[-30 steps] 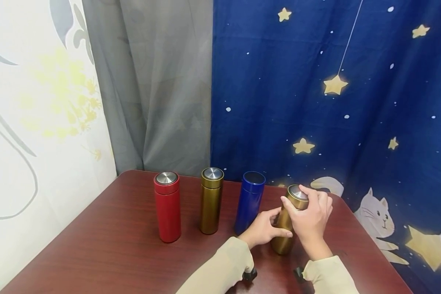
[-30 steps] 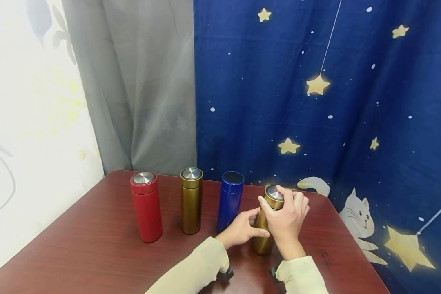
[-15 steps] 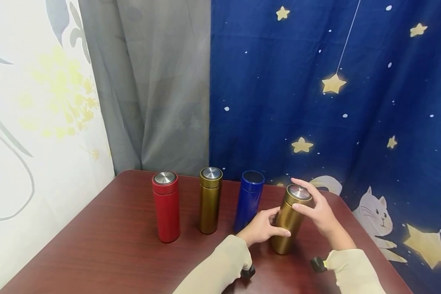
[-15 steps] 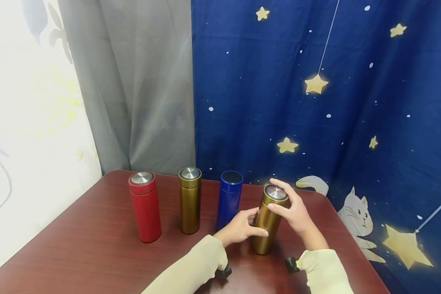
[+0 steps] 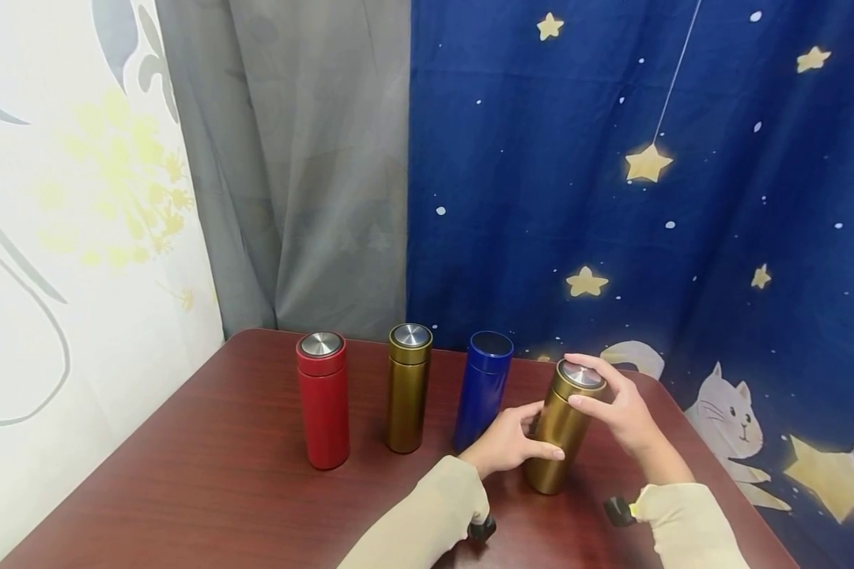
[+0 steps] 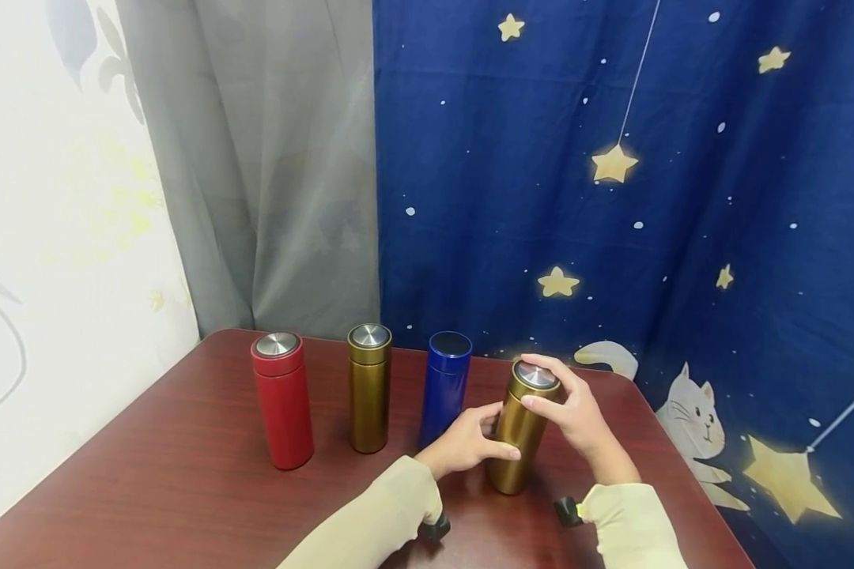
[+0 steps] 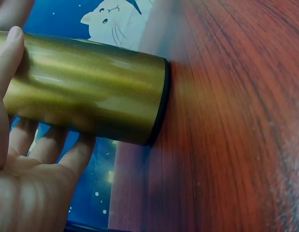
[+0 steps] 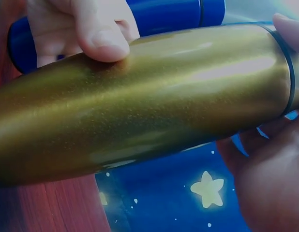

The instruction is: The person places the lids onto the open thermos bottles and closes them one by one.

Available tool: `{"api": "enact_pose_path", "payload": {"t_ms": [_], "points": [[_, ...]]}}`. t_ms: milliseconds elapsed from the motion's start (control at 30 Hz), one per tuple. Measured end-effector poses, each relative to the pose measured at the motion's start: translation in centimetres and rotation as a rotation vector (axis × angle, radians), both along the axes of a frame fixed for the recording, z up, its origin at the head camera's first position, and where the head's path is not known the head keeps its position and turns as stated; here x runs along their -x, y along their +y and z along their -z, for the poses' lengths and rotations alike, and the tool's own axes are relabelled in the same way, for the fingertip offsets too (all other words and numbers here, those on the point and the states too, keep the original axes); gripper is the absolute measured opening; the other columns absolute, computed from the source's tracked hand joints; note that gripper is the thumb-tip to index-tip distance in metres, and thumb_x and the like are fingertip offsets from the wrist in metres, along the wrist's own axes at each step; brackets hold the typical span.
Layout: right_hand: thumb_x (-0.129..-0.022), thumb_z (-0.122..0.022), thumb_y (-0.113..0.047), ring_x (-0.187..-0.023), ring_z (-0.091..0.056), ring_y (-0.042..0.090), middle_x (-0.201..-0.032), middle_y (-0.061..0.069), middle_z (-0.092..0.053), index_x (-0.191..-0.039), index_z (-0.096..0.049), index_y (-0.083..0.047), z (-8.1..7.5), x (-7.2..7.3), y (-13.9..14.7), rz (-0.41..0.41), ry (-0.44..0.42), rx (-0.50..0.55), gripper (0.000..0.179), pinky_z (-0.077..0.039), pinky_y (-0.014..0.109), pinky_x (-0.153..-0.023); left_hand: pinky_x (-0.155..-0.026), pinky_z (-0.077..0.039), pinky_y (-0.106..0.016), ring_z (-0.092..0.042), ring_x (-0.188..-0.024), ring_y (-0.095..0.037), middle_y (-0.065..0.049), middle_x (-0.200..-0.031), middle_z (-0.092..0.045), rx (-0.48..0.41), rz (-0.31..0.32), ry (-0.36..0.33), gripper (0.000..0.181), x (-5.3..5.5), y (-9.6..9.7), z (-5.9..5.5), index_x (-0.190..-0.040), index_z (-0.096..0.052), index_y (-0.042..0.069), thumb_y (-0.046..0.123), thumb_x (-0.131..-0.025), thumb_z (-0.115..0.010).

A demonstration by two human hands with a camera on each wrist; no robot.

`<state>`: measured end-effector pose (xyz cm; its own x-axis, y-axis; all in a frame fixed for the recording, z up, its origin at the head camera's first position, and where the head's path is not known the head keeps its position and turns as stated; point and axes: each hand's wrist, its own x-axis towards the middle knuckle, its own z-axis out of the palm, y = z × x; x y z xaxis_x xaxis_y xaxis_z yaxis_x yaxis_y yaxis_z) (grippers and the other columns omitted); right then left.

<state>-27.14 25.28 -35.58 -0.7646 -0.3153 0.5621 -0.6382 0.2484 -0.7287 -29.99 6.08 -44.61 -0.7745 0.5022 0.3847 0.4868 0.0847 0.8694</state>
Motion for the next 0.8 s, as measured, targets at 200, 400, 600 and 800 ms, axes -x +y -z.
{"api": "enact_pose_path", "payload": {"t_ms": [200, 400, 600, 800], "points": [[-0.081, -0.074, 0.003, -0.098, -0.059, 0.009, -0.115, -0.004, -0.064, -0.133, -0.056, -0.006, 0.2, -0.5, -0.5, 0.134, 0.072, -0.011, 0.056, -0.048, 0.018, -0.081, -0.080, -0.050, -0.018, -0.064, -0.093, -0.001, 0.008, -0.104, -0.069, -0.008, -0.013, -0.004, 0.065, -0.2, 0.2, -0.1, -0.133, -0.058, 0.014, 0.018, -0.075, -0.085], [-0.078, -0.074, 0.008, -0.090, -0.060, 0.007, -0.111, 0.004, -0.063, -0.128, -0.058, 0.000, -0.5, -1.8, -2.0, 0.210, 0.104, 0.037, 0.053, -0.051, 0.017, -0.074, -0.077, -0.051, -0.018, -0.065, -0.089, -0.001, 0.007, -0.101, -0.070, -0.013, -0.035, 0.023, 0.065, -0.4, 0.4, -0.2, -0.131, -0.059, 0.012, 0.018, -0.072, -0.087], [-0.074, -0.075, 0.012, -0.083, -0.059, 0.003, -0.109, 0.018, -0.062, -0.122, -0.059, 0.006, -0.9, -3.1, -3.8, 0.319, 0.121, 0.074, 0.051, -0.050, 0.014, -0.069, -0.074, -0.052, -0.016, -0.065, -0.085, 0.000, 0.007, -0.098, -0.071, -0.020, -0.077, 0.056, 0.063, -0.7, 0.6, -0.1, -0.126, -0.062, 0.011, 0.018, -0.070, -0.089], [-0.071, -0.083, 0.002, -0.085, -0.057, 0.001, -0.113, 0.011, -0.065, -0.122, -0.065, -0.008, 1.0, -1.6, -3.4, 0.461, 0.171, 0.063, 0.055, -0.046, 0.010, -0.071, -0.073, -0.051, -0.015, -0.064, -0.084, 0.002, 0.009, -0.098, -0.070, -0.017, -0.141, 0.107, 0.064, -1.2, 0.8, 0.2, -0.124, -0.063, 0.011, 0.023, -0.068, -0.091]]}}
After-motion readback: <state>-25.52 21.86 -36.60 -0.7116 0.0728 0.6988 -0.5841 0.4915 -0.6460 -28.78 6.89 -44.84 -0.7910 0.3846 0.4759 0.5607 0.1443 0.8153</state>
